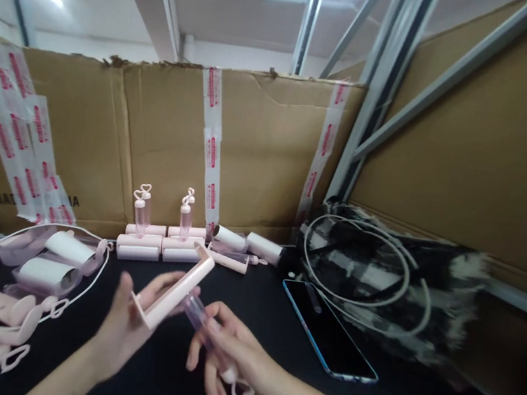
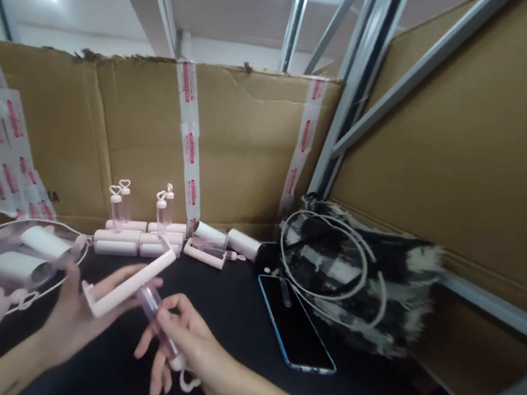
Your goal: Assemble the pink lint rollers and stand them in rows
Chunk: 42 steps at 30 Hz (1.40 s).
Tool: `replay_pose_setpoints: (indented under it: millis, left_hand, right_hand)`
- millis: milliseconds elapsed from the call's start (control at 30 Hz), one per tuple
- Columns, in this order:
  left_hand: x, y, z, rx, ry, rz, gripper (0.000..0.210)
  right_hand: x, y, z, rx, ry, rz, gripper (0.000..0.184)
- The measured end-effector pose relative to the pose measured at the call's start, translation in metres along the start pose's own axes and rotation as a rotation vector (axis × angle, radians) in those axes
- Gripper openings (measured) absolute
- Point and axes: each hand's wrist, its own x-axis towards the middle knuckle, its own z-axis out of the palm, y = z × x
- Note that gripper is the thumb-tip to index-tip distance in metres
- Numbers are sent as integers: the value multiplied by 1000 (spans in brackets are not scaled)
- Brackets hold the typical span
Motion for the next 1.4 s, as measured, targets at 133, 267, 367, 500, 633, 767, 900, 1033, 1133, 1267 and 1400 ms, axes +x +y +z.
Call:
replay_pose_setpoints:
  millis: [133,267,367,500,633,767,900,1033,1133,1267,1400]
  left_hand:
    - [1,-4,0,-89,141,-56,54]
    - [8,12,-23,-111,123,-217,39]
    - [12,13,-38,-2,23,-408,40]
    - [17,-3,-46,304,22,-487,49]
    - [24,-10,-59,933,199,-373,53]
    - [21,-6,-69,1212,349,-174,42]
    - [13,-9,-51,1333,293,21,39]
    - [7,-10,-30,1404,-149,80,42]
    - [2,1,-32,1431,-333,-35,33]
    - [-5,22,-42,1512,-425,-148,25]
    - [-9,29,-45,1526,-424,-216,33]
  right_hand:
    - [9,-9,-16,-483,45,-63,40]
    - [32,-48,-70,-1172,373,-139,30]
    - [55,-71,-115,-1391,507,-106,22]
    - [82,-82,-153,-1646,582,25,27]
    - [97,-81,-168,-1818,575,142,29]
    - [101,-79,-169,-1954,520,183,29]
    - [96,-82,-160,-2038,501,148,30]
    - [80,-95,-141,-2051,548,45,29]
    - [60,-101,-120,-2009,551,-36,20]
    - [31,-88,-86,-1915,382,-62,8]
    - [9,-75,-58,-1830,174,2,7]
